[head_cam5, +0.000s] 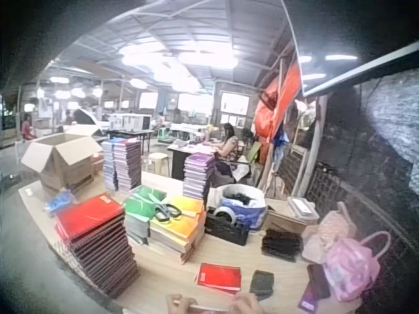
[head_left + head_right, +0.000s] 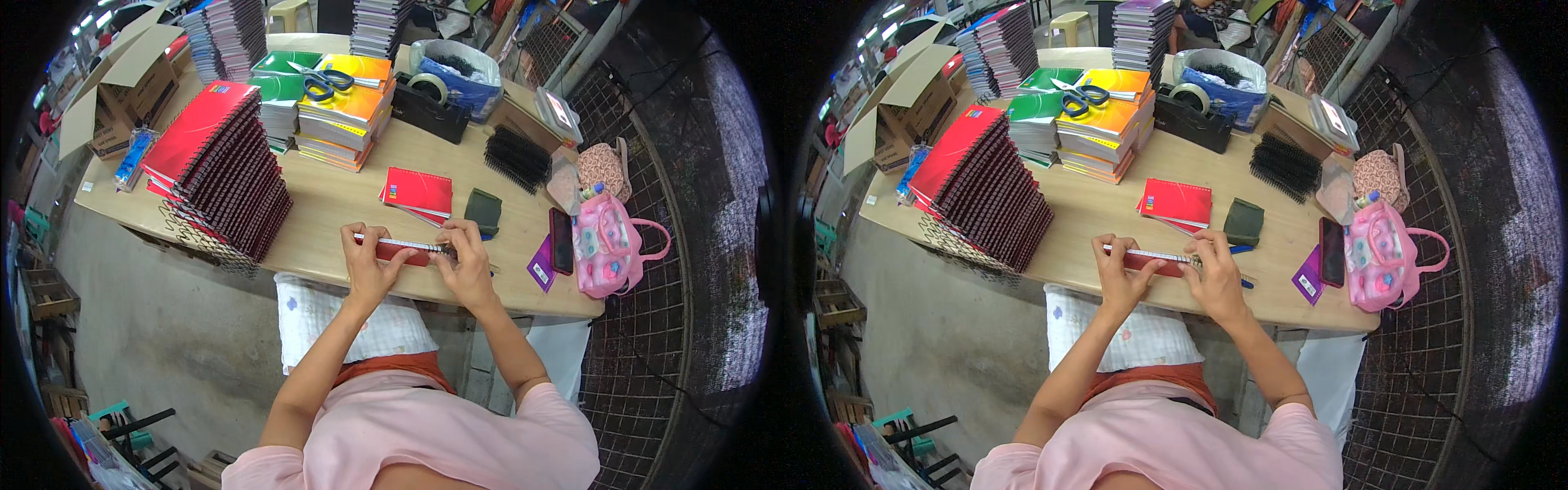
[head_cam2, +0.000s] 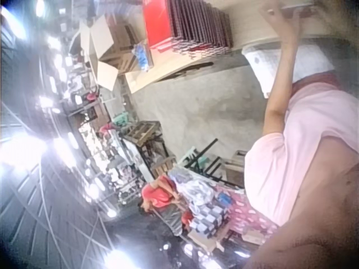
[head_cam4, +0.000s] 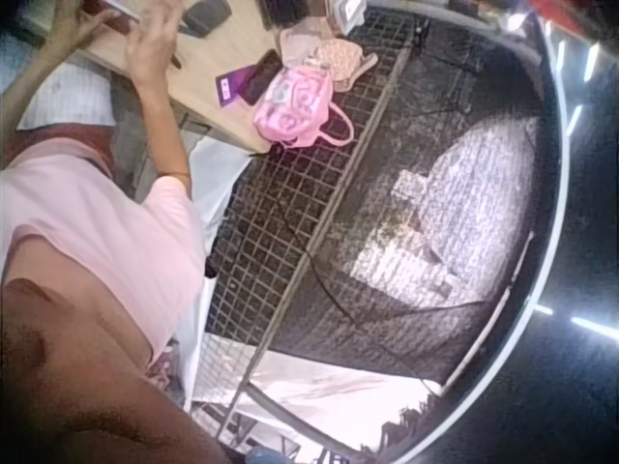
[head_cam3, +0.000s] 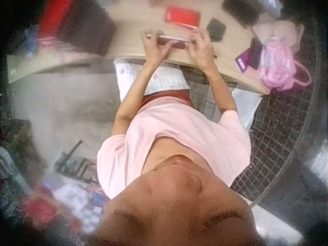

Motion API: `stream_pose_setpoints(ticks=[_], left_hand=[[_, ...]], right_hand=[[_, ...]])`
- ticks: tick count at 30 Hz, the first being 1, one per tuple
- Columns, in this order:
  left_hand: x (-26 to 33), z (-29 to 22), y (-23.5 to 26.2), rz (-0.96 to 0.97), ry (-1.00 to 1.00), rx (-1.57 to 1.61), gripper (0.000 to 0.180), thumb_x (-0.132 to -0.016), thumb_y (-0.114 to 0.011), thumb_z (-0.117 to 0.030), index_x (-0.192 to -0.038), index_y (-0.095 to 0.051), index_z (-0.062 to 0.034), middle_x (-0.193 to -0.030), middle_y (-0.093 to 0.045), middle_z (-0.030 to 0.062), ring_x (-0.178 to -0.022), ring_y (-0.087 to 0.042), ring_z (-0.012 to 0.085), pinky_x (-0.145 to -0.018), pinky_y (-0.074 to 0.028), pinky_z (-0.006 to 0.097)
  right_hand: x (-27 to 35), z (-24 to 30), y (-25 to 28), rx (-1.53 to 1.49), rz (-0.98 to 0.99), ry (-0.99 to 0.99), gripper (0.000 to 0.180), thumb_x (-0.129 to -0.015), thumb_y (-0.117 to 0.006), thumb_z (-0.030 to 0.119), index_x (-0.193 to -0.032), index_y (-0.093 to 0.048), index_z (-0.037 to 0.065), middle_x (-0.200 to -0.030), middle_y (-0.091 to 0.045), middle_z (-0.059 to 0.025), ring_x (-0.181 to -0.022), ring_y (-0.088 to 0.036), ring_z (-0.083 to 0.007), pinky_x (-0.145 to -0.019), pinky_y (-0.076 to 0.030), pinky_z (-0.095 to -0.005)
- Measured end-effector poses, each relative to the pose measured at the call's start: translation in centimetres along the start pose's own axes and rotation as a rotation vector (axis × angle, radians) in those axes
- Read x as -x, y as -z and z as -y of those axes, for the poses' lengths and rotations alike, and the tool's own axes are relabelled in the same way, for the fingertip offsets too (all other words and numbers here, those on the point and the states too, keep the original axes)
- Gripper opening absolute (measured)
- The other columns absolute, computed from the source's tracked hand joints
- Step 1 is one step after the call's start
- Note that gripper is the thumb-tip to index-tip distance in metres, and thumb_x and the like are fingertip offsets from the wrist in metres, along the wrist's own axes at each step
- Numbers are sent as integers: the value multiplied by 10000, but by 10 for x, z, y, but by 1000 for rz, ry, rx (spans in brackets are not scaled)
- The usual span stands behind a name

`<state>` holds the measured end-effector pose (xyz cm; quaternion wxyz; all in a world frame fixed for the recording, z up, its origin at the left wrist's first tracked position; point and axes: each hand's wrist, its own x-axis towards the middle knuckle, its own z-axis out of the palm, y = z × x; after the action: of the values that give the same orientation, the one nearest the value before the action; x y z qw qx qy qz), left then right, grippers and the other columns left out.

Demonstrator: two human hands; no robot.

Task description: The person prepares notebooks by aligning them, using pliers to cut a metal spiral spine from a stack of notebooks, and sorting them.

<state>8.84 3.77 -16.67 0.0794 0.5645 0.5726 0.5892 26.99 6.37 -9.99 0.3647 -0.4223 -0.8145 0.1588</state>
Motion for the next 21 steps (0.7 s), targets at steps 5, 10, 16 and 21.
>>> stream_pose_setpoints(ticks=[5, 10, 16, 21], left_hand=[[2, -3, 1, -5, 11, -3, 523, -656, -921, -272, -958, -562, -41, -993, -433, 130, -953, -436, 293, -826, -417, 404], [2, -1, 0, -2, 7, -19, 526, -657, -919, -271, -972, -565, -44, -995, -428, 130, -953, -438, 295, -825, -417, 403], [1, -2, -1, -11, 5, -29, 507, -667, -907, -308, -973, -595, -51, -996, -438, 147, -949, -458, 314, -791, -427, 420], [2, -4, 0, -12, 34, -8, 510, -660, -917, -256, -960, -563, -44, -992, -414, 131, -953, -434, 297, -830, -416, 401]], right_hand=[[-2, 7, 1, 12, -17, 70, 202, -749, -762, 17, -913, -649, -16, -1129, -614, -144, -1063, -594, -336, -880, -494, -418], [-2, 5, -3, 6, -28, 78, 173, -751, -745, -2, -893, -647, -11, -1099, -619, -141, -1007, -588, -334, -869, -489, -411], [6, -2, -11, -40, -103, -8, 179, -732, -754, -9, -864, -633, 1, -1056, -624, -146, -944, -598, -323, -800, -488, -433], [-4, 10, -1, -7, -67, 52, 177, -745, -768, 22, -874, -648, 7, -959, -653, -132, -917, -611, -313, -795, -493, -419]])
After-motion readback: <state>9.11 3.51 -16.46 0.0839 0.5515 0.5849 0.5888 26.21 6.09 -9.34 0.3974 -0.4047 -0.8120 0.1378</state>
